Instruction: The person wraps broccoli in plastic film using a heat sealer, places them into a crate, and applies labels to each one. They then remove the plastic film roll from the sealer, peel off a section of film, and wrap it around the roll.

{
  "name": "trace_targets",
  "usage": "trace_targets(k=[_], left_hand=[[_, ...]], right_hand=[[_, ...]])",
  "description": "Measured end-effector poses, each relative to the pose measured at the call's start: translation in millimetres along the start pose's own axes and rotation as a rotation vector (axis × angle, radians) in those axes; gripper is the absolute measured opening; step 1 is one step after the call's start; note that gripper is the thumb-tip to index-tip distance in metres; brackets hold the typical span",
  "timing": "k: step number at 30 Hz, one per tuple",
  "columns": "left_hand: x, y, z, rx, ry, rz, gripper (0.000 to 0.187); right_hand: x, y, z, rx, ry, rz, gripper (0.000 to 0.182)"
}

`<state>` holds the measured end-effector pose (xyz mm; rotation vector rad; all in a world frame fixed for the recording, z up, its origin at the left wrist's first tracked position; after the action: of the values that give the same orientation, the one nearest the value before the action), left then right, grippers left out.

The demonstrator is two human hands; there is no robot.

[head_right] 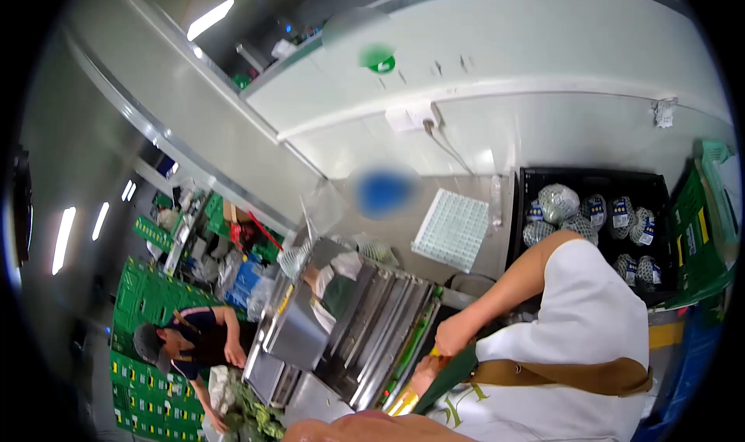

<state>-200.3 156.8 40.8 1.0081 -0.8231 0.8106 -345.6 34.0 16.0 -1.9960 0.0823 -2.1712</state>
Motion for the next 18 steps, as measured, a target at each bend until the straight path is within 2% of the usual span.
trace_targets(k=[2,4,5,6,7,8,9,11,13,15,17,18], left_hand=[[-13.8,-7.2,-1.2,-0.022,-0.027,0.082,0.009],[-38.7,-15.6,-10.9,-0.028,-0.075,0.163,0.008],[-42.5,-18.6,-10.2,-0.030,-0.101,0.210,0.008],[-40.9,-15.4,-10.9,-0.033,-0.103,0.235,0.008],[-26.5,-6.6,-3.4,-0.025,-0.102,0.249,0.008],[-11.1,1.8,3.4,-0.045,-0.068,0.277,0.007],[-10.4,3.4,5.5,-0.017,-0.057,0.224,0.006],[-4.6,5.8,11.7,-0.041,0.011,0.174,0.006],[-2.6,6.5,12.2,0.012,0.052,0.110,0.004],[4.1,6.9,14.9,0.140,0.127,-0.039,0.004],[3.9,-1.3,11.7,0.247,0.186,-0.218,0.011],[5.9,-0.7,10.6,0.281,0.196,-0.245,0.014]], right_hand=[[-0.1,-5.9,-2.2,-0.045,-0.059,-0.011,0.027],[-8.2,-6.9,1.5,-0.083,-0.088,0.138,0.026],[-17.4,-8.9,3.9,-0.192,-0.073,0.212,0.026],[7.0,-19.4,6.2,-0.457,-0.091,0.395,0.029],[24.1,-25.1,7.6,-0.561,-0.075,0.481,0.030],[18.4,-23.0,7.0,-0.497,-0.077,0.462,0.030],[25.5,-24.7,0.6,-0.386,0.095,0.385,0.025],[2.9,-18.4,-9.8,-0.012,0.228,-0.195,0.020],[2.3,-16.9,-12.6,-0.073,0.363,-0.128,0.018],[1.0,-5.0,-14.2,-0.077,0.373,-0.096,0.014],[11.1,5.0,-17.7,-0.187,0.359,-0.038,0.014],[10.4,10.3,-20.2,-0.278,0.374,0.125,0.017]])
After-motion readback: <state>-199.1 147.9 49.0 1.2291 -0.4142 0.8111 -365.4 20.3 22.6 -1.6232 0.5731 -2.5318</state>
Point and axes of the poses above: each hand's wrist, its own z-axis towards the middle knuckle, its own x-axis out of the back of the hand, y = z × x, the point moved 1 cm from there along z, towards the middle knuckle, and after that the axes turned 6 degrees about y, right-handed, at the moved point
